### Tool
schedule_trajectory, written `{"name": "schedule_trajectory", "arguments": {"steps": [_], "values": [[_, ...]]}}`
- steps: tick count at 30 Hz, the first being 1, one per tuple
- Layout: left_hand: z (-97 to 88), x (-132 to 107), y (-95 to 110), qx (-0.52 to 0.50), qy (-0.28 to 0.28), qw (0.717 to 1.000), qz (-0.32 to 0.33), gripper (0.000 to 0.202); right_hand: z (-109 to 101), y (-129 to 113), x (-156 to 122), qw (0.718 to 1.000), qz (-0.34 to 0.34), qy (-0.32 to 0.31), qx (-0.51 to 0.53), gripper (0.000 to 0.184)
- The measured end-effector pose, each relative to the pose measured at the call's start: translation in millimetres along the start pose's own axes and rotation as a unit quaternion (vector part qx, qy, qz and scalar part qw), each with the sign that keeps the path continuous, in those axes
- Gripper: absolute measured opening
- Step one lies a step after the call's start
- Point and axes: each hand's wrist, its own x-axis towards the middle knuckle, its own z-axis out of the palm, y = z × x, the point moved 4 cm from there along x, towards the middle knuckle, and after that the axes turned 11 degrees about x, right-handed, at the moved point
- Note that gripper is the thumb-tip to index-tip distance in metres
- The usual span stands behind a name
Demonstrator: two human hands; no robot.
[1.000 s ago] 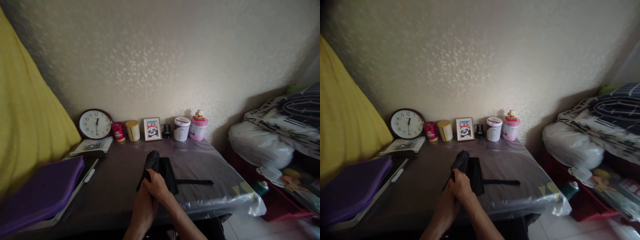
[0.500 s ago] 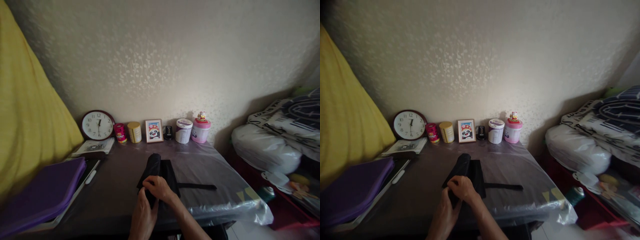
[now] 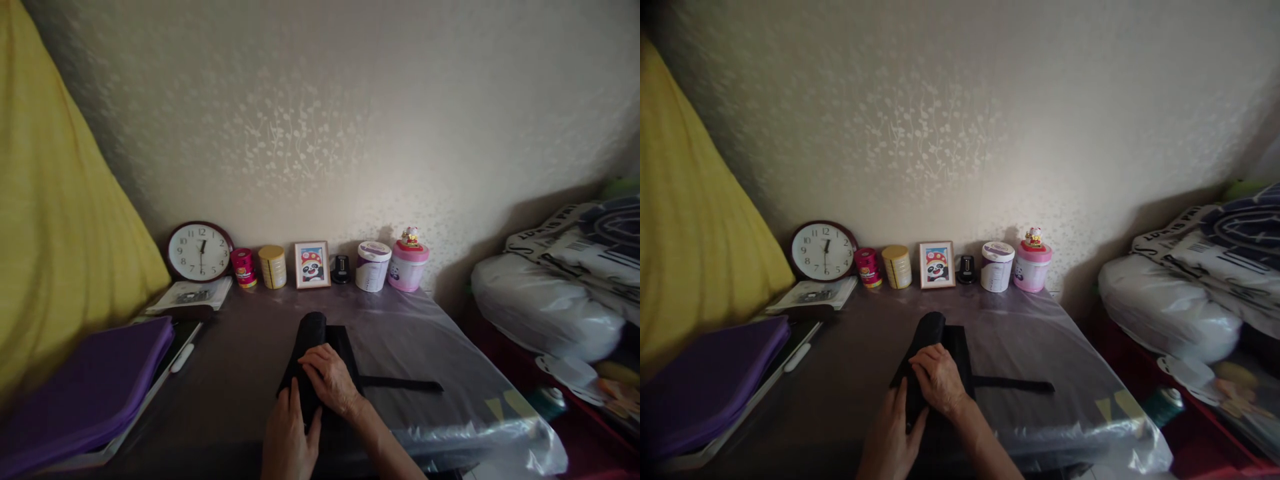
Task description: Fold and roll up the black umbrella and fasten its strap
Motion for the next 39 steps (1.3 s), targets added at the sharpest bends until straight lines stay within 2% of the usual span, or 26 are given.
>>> {"name": "schedule_trajectory", "arguments": {"steps": [4, 8, 10, 15, 19, 24, 29, 33, 39], "values": [[3.4, -1.5, -0.6, 0.049, 0.029, 0.998, 0.004, 0.052, 8.4, 20.5, 12.0, 0.998, -0.035, -0.025, -0.034, 0.025], [8.7, -2.8, -1.2, 0.063, 0.026, 0.998, -0.002, 0.056, 16.2, 44.3, 34.3, 0.997, -0.021, -0.037, -0.064, 0.026], [10.3, -2.1, -1.7, 0.063, 0.001, 0.998, -0.014, 0.058, 17.5, 56.4, 46.2, 0.996, -0.010, -0.038, -0.079, 0.026], [9.4, 2.0, -1.9, 0.059, -0.100, 0.992, -0.045, 0.062, 17.3, 82.8, 70.0, 0.993, 0.044, -0.024, -0.104, 0.026], [5.9, 3.3, 0.3, 0.057, -0.139, 0.988, -0.041, 0.063, 8.9, 92.0, 77.1, 0.990, 0.111, 0.036, -0.077, 0.026], [1.2, 2.7, 2.1, 0.070, -0.127, 0.989, -0.034, 0.062, -27.7, 113.7, 51.1, 0.962, 0.213, 0.170, 0.028, 0.031], [-5.3, 3.5, 3.3, 0.078, -0.118, 0.990, -0.025, 0.062, -61.6, 133.8, -0.4, 0.931, 0.282, 0.218, 0.073, 0.034], [-8.6, 4.1, 4.0, 0.081, -0.125, 0.989, -0.022, 0.062, -62.0, 125.2, -24.7, 0.920, 0.299, 0.210, 0.142, 0.037], [-11.5, 5.0, 5.2, 0.077, -0.154, 0.985, -0.027, 0.063, -53.5, 93.6, -34.2, 0.894, 0.296, 0.204, 0.268, 0.042]]}}
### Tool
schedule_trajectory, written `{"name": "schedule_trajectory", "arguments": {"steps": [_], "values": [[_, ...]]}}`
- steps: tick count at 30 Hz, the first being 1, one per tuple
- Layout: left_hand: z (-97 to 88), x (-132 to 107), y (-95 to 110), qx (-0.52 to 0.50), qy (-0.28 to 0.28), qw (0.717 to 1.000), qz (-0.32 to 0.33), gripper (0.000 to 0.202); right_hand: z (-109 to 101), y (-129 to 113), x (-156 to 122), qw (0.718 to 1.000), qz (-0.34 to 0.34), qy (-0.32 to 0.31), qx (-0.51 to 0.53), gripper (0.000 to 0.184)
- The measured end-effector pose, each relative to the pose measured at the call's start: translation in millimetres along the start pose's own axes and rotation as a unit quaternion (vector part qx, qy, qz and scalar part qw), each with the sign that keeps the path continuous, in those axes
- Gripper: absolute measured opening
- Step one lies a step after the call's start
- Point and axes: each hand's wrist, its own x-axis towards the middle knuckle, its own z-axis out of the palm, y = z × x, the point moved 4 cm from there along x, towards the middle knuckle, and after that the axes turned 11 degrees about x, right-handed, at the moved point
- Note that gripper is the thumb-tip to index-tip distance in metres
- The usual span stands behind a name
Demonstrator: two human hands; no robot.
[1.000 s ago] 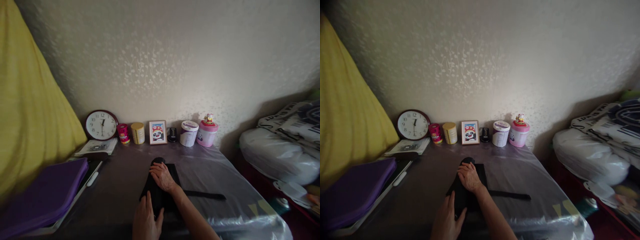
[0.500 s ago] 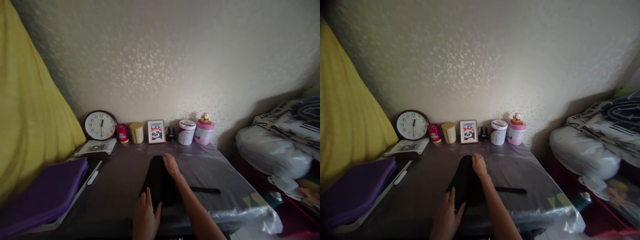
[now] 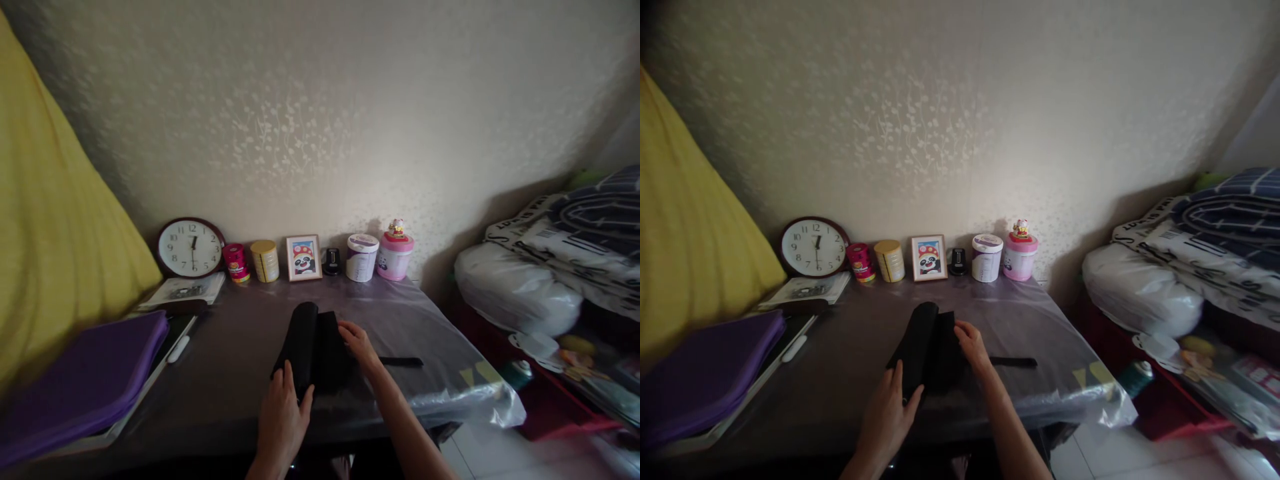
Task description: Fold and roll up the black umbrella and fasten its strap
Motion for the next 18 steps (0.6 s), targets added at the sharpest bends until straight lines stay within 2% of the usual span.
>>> {"name": "schedule_trajectory", "arguments": {"steps": [4, 8, 12, 18], "values": [[-1.4, 0.5, 0.2, 0.003, -0.009, 1.000, -0.005, 0.063, 11.0, -5.5, -17.2, 0.999, -0.035, -0.009, -0.010, 0.042], [-2.5, 0.1, 1.0, 0.003, 0.005, 1.000, -0.001, 0.063, 27.2, -7.8, -37.7, 0.993, -0.069, 0.013, -0.090, 0.039], [-4.4, -1.3, 0.8, -0.004, 0.025, 1.000, 0.002, 0.058, 50.0, -17.8, -56.0, 0.981, -0.109, 0.045, -0.157, 0.038], [-2.1, -0.6, -1.1, -0.027, 0.023, 0.999, 0.014, 0.057, 84.0, -29.4, -66.0, 0.968, -0.142, 0.023, -0.207, 0.036]]}}
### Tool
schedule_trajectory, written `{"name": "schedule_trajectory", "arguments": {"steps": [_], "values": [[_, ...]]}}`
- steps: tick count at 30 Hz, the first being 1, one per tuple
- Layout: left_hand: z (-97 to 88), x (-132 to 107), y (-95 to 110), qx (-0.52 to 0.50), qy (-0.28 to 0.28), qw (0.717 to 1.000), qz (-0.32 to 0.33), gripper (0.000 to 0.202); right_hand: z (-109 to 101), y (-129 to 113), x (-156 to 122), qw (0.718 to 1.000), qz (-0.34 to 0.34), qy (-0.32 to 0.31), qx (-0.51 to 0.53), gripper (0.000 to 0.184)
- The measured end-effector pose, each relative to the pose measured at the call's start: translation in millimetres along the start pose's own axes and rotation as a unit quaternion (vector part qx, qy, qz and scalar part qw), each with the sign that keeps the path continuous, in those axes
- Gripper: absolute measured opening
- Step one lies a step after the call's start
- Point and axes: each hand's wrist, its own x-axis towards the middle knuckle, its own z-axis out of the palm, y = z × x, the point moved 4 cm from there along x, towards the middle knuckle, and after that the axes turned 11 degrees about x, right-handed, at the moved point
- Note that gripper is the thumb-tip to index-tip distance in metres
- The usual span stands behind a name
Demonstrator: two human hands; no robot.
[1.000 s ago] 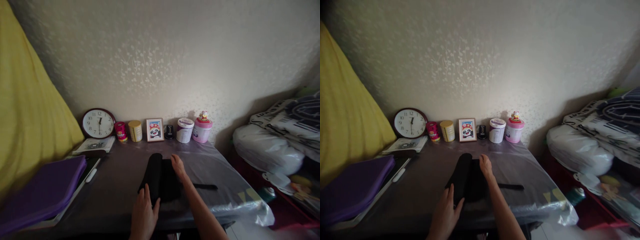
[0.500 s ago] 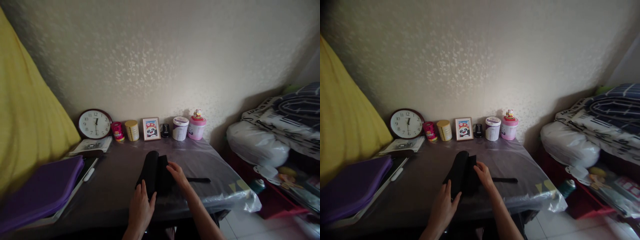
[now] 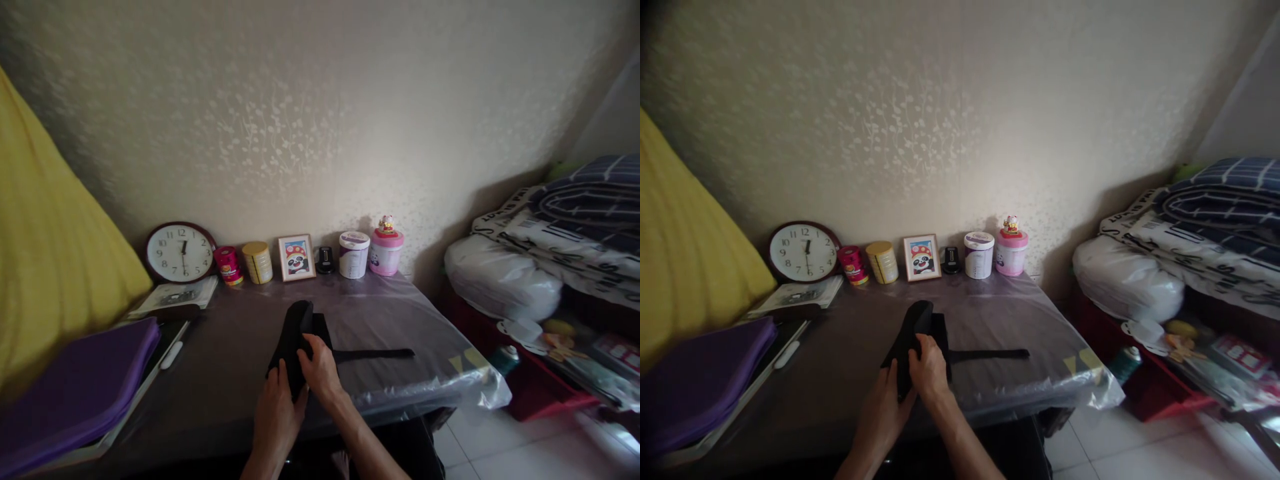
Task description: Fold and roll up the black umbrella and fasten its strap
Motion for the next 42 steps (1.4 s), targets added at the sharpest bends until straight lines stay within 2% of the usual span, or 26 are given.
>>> {"name": "schedule_trajectory", "arguments": {"steps": [6, 13, 19, 22, 25, 29, 32, 35, 38, 42], "values": [[-2.0, 2.1, -0.3, -0.017, -0.042, 0.999, -0.011, 0.056, 16.5, -9.5, 0.6, 0.998, 0.015, -0.038, -0.038, 0.035], [-10.6, 3.6, 1.2, -0.032, -0.071, 0.997, -0.017, 0.051, 23.5, -12.7, 4.1, 0.994, 0.014, -0.076, -0.074, 0.033], [-10.2, 5.2, -1.0, -0.055, -0.055, 0.997, -0.005, 0.038, 26.8, -24.8, -0.1, 0.988, -0.033, -0.100, -0.114, 0.023], [-6.8, 6.1, -1.6, -0.055, -0.037, 0.998, -0.003, 0.036, 23.7, -28.6, -1.2, 0.987, -0.057, -0.116, -0.092, 0.019], [-3.1, 6.2, -2.0, -0.048, -0.013, 0.999, -0.013, 0.038, 12.7, -18.9, 5.9, 0.994, -0.059, -0.094, -0.021, 0.024], [2.2, 5.6, -1.9, -0.041, 0.021, 0.999, -0.025, 0.046, -2.9, 14.2, 26.5, 0.997, -0.058, 0.041, -0.020, 0.030], [7.2, 4.9, -0.8, -0.018, 0.065, 0.997, -0.023, 0.045, 8.7, 40.7, 41.6, 0.998, -0.039, 0.031, -0.036, 0.038], [14.1, 4.5, 0.3, 0.003, 0.111, 0.993, -0.024, 0.042, 26.5, 55.4, 52.2, 0.998, -0.011, 0.023, -0.054, 0.048], [23.5, 6.0, -1.8, 0.008, 0.126, 0.991, -0.034, 0.039, 40.6, 55.8, 60.5, 0.996, 0.007, 0.016, -0.087, 0.055], [38.0, 9.5, -6.6, -0.029, 0.096, 0.995, -0.013, 0.039, 51.2, 47.7, 69.4, 0.988, 0.026, 0.016, -0.153, 0.057]]}}
